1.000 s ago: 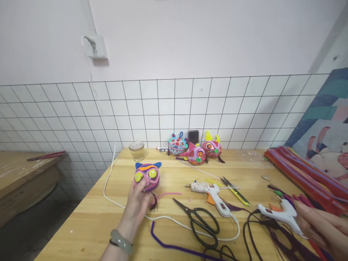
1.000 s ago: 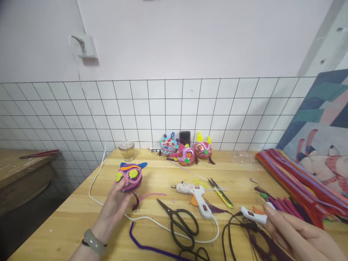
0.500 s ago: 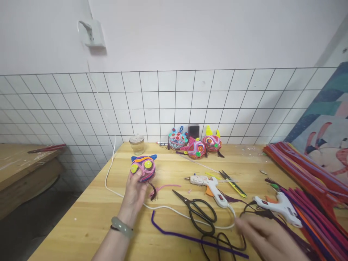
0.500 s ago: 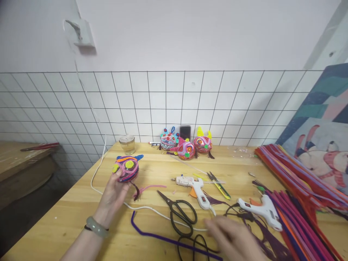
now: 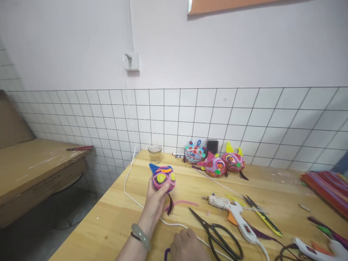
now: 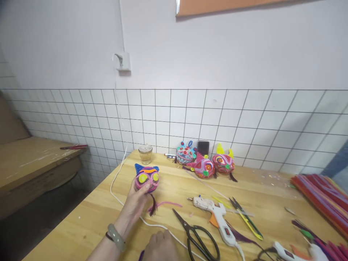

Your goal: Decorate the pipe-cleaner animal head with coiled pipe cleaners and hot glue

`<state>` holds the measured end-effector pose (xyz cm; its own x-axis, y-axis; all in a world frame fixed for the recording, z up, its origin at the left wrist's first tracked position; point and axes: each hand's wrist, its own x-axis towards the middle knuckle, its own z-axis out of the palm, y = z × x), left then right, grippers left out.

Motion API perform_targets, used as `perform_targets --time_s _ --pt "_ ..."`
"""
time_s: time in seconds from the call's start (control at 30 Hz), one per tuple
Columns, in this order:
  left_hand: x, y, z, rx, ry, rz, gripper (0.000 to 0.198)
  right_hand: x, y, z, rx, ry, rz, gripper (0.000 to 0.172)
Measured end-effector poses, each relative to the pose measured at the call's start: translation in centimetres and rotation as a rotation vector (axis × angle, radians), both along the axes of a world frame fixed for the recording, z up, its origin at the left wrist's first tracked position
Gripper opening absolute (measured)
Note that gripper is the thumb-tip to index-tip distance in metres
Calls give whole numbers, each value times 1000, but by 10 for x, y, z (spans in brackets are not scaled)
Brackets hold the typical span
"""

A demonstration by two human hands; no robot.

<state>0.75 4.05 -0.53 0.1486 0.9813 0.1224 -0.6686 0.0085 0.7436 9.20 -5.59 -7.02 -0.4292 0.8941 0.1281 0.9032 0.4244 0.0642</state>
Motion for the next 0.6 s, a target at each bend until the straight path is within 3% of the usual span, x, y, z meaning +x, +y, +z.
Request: perform_targets --time_s 0.1,0.2,0.23,0.3,0.37,0.47,0.6 --pt "2 -1 -2 29 40 27 60 16 -1 19 -30 54 19 17" --pt "3 -5 0 53 118 43 64 36 -10 60 -109 180 21 27" --pt "3 -7 1 57 141 46 66 42 -13 75 -213 315 -9 29" --pt "4 -11 4 76 203 44 71 53 -21 102 -277 487 -86 25" --pt "7 -16 6 107 291 32 72 64 -26 121 -283 573 -62 19" --pt "11 -24 8 146 388 -40 70 82 -29 134 -213 665 -60 20" --pt "13 -32 9 190 409 -262 65 103 -29 138 -159 750 -176 25"
